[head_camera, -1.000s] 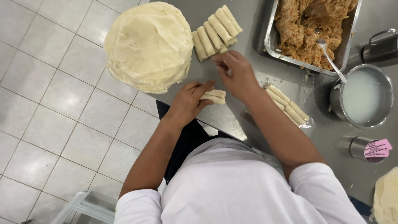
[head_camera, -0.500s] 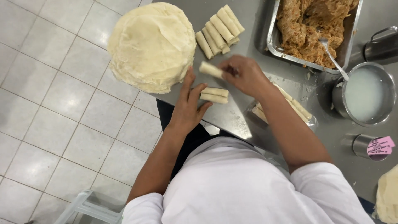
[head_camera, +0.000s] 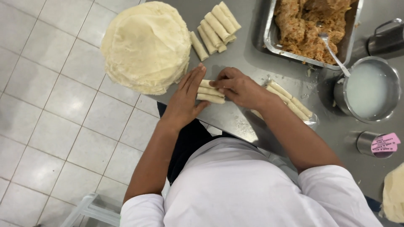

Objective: The person arranges pre-rolled spring rolls on a stainless steel countertop, places them into clear plastic bags, and seals the bags. The person then applies a pink label to the sealed package. The process is repeated for multiple batches of spring rolls.

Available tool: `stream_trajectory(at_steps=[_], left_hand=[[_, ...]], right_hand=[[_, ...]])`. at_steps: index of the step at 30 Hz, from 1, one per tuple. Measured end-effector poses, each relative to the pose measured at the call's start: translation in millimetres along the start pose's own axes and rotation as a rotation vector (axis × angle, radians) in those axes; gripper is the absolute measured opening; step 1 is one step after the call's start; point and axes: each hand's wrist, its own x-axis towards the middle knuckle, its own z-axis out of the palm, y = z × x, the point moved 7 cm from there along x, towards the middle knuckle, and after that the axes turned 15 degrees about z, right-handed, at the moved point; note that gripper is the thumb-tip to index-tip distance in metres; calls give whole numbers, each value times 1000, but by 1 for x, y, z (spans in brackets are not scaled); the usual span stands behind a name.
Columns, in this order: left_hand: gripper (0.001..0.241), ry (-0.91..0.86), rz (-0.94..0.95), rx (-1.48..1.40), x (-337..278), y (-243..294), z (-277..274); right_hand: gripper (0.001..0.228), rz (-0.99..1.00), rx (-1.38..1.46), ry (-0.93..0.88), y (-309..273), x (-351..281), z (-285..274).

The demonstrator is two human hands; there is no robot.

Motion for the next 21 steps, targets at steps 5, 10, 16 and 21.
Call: stream_trajectory(at_steps=[5,10,16,21], left_hand=[[113,-224,-8,-59,13,-22,19],[91,-264,5,-66,23,-11,17],[69,-285,66,131,19,-5,22],[78,-250,33,0,15,-7,23]], right_hand=[[41,42,-96,142,2,-25,-21],[27,262,-292,683,54,-117,-106],[42,531,-400,1107,166,-235,-186],[42,930,-586,748,233,-256,-193]])
